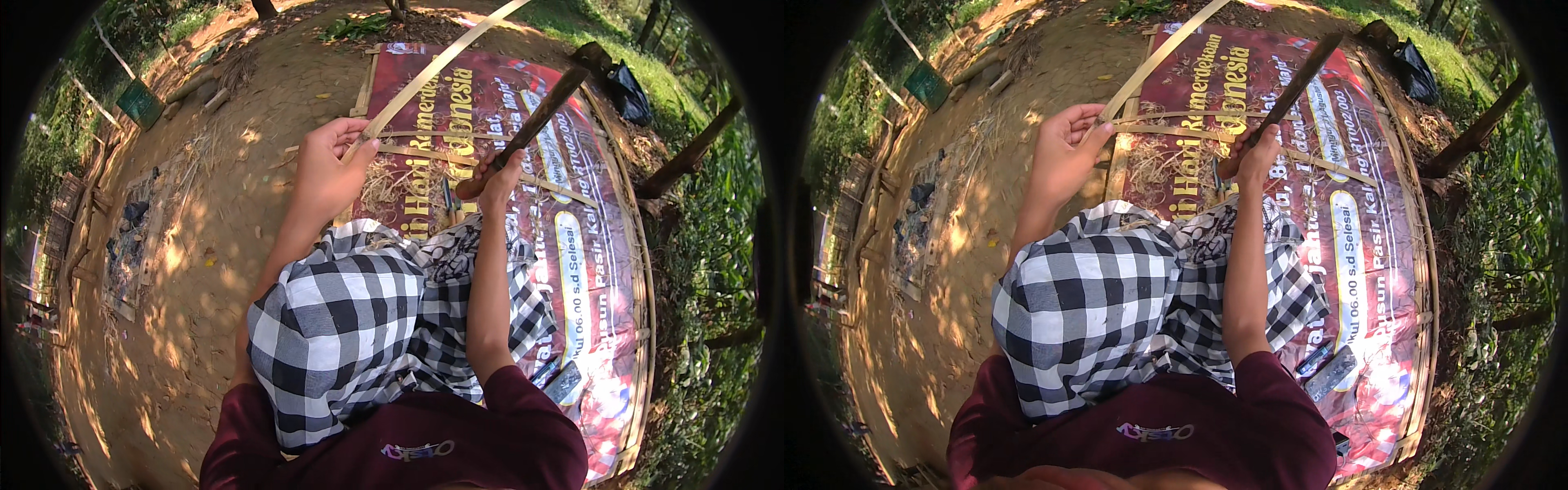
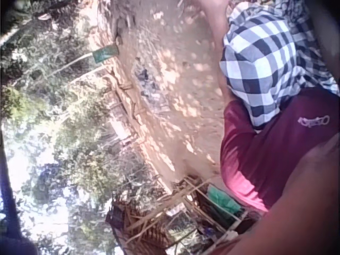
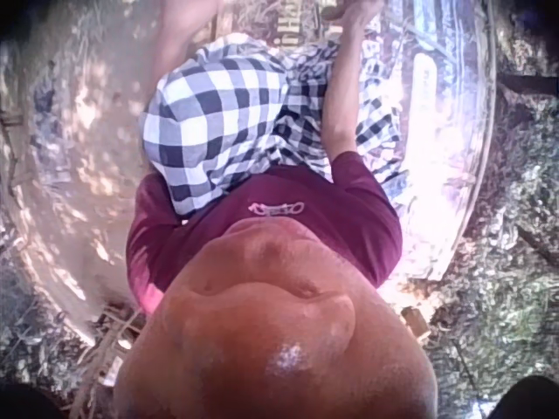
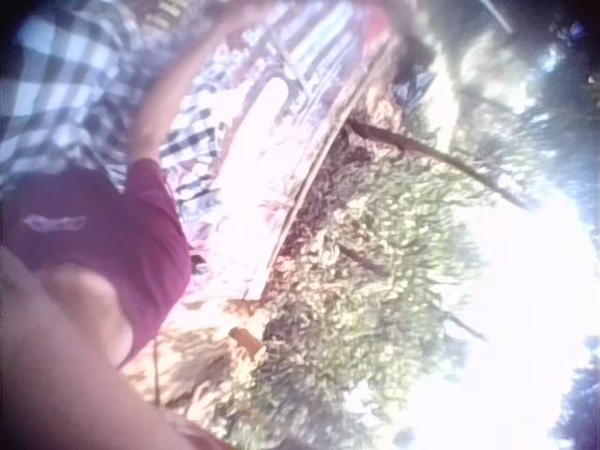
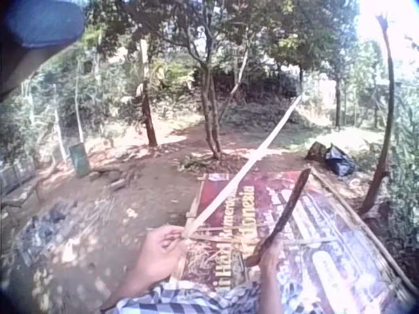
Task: The person shaves and strips a long piece of bamboo with a machete while sitting on a wooden platform.
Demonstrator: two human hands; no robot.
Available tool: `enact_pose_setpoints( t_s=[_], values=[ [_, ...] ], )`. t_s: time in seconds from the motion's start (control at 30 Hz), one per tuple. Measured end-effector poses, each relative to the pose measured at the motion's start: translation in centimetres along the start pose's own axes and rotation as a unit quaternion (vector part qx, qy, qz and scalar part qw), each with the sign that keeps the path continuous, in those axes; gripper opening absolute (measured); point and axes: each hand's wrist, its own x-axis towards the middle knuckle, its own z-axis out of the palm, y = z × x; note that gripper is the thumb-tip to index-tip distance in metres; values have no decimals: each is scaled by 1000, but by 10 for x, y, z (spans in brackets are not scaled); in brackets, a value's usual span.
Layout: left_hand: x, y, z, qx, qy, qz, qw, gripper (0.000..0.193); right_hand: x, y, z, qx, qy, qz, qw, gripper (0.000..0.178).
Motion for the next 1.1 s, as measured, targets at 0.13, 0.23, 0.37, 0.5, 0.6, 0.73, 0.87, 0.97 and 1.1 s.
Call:
enact_pose_setpoints(
  t_s=[0.13,0.23,0.37,0.5,0.6,0.73,0.87,0.97,1.1],
  values=[
    [2,-4,-8,5,3,28,1000,29,-11,-14,29,22,-59,-26,998,69],
    [2,-10,-6,20,23,66,997,28,-21,-24,43,63,-52,-9,997,71],
    [-2,-7,-6,16,39,91,995,24,-37,-46,58,82,-96,22,992,77],
    [-11,-9,-15,18,74,97,992,23,-60,-62,81,89,-133,15,987,83],
    [-15,-13,-22,26,86,87,992,22,-70,-65,90,85,-155,24,984,84],
    [-18,-13,-18,33,106,97,989,20,-78,-77,94,56,-182,10,982,82],
    [-35,-11,-29,3,133,105,985,15,-98,-86,113,80,-242,46,966,82],
    [-47,-1,-38,36,135,117,983,17,-109,-85,126,71,-238,48,967,84],
    [-60,4,-57,30,157,120,980,15,-114,-71,129,45,-233,42,970,83]
  ],
)
